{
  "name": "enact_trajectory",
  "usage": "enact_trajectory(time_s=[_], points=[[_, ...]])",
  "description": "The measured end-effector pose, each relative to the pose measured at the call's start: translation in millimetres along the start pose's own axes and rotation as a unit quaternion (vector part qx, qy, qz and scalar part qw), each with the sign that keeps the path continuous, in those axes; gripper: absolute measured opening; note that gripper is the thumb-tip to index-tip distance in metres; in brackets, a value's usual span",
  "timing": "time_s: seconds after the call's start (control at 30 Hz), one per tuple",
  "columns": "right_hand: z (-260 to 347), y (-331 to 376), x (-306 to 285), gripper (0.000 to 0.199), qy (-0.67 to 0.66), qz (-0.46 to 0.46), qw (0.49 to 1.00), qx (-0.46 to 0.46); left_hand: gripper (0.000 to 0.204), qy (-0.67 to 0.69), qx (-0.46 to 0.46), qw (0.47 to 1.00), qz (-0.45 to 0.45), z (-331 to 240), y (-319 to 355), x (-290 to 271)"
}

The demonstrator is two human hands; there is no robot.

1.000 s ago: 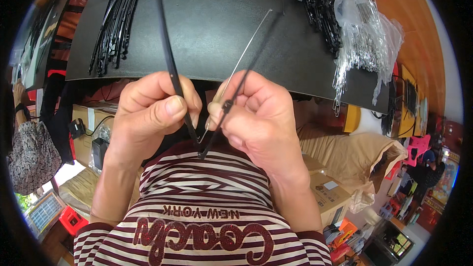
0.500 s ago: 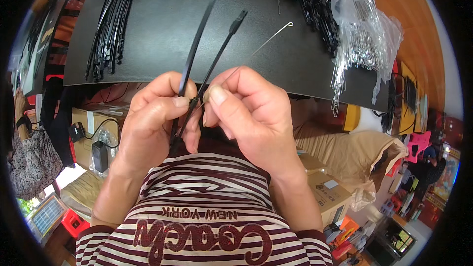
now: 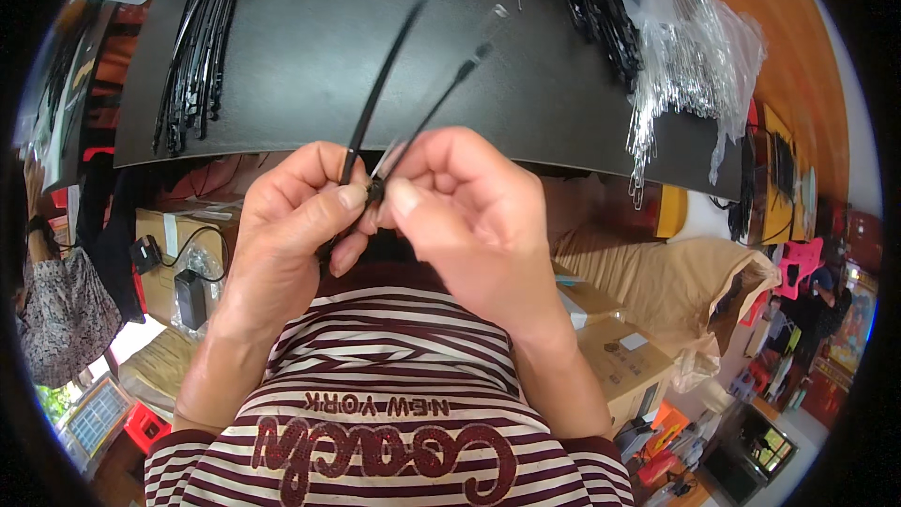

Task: The person assembles wiper components by picking up plastic frames and metal wires, threading the wires into the plastic frames by hand, and stacking the finished pieces on the table.

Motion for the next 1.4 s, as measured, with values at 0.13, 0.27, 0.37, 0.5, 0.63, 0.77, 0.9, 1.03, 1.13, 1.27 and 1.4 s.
enact_trajectory(time_s=[0.13, 0.27, 0.37, 0.5, 0.63, 0.77, 0.9, 1.03, 1.13, 1.27, 1.4], points=[[1, -2, 8, 0.004, 0.034, -0.022, 0.999, -0.036, 0.012, 0.026, 0.082, 0.996, 0.002, 4, 4, 2], [-3, -2, 5, 0.004, 0.061, -0.040, 0.997, -0.027, 0.012, 0.014, 0.108, 0.994, 0.006, 5, 8, 0], [-4, -1, 10, 0.004, 0.058, -0.044, 0.996, -0.046, 0.011, -0.046, 0.108, 0.993, 0.003, 5, 10, 1], [-4, -2, 8, 0.003, 0.064, -0.040, 0.996, -0.043, 0.007, -0.074, 0.145, 0.986, -0.025, 4, 11, 6], [-2, 0, 10, 0.003, 0.071, -0.043, 0.996, -0.044, 0.004, -0.117, 0.138, 0.983, -0.028, 2, 12, 4], [-4, 0, 13, 0.006, 0.025, -0.025, 0.998, -0.058, 0.008, -0.114, 0.129, 0.985, -0.031, 4, 13, 6], [-3, 0, 10, 0.007, 0.065, -0.028, 0.993, -0.093, 0.010, -0.125, 0.146, 0.981, -0.019, 4, 12, 7], [-3, 0, 7, 0.008, 0.121, -0.027, 0.984, -0.131, 0.009, -0.124, 0.140, 0.982, -0.017, 0, 14, 8], [-1, 2, 7, 0.008, 0.103, -0.009, 0.982, -0.157, 0.009, -0.108, 0.123, 0.986, -0.012, 1, 17, 9], [-2, -3, 0, 0.009, 0.117, 0.035, 0.970, -0.210, 0.008, -0.083, 0.103, 0.991, -0.014, 1, 20, 10], [-3, -1, 1, 0.009, 0.102, 0.033, 0.976, -0.192, 0.007, -0.073, 0.064, 0.995, -0.016, 1, 16, 8]])
Point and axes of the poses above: each hand's wrist, its own y-axis away from the middle knuckle, its own x-axis out of the palm, z = x × y, the point moved 2 cm from there along -y, towards the middle knuckle, and after that the axes turned 10 degrees about -z, right-handed, at the moved point
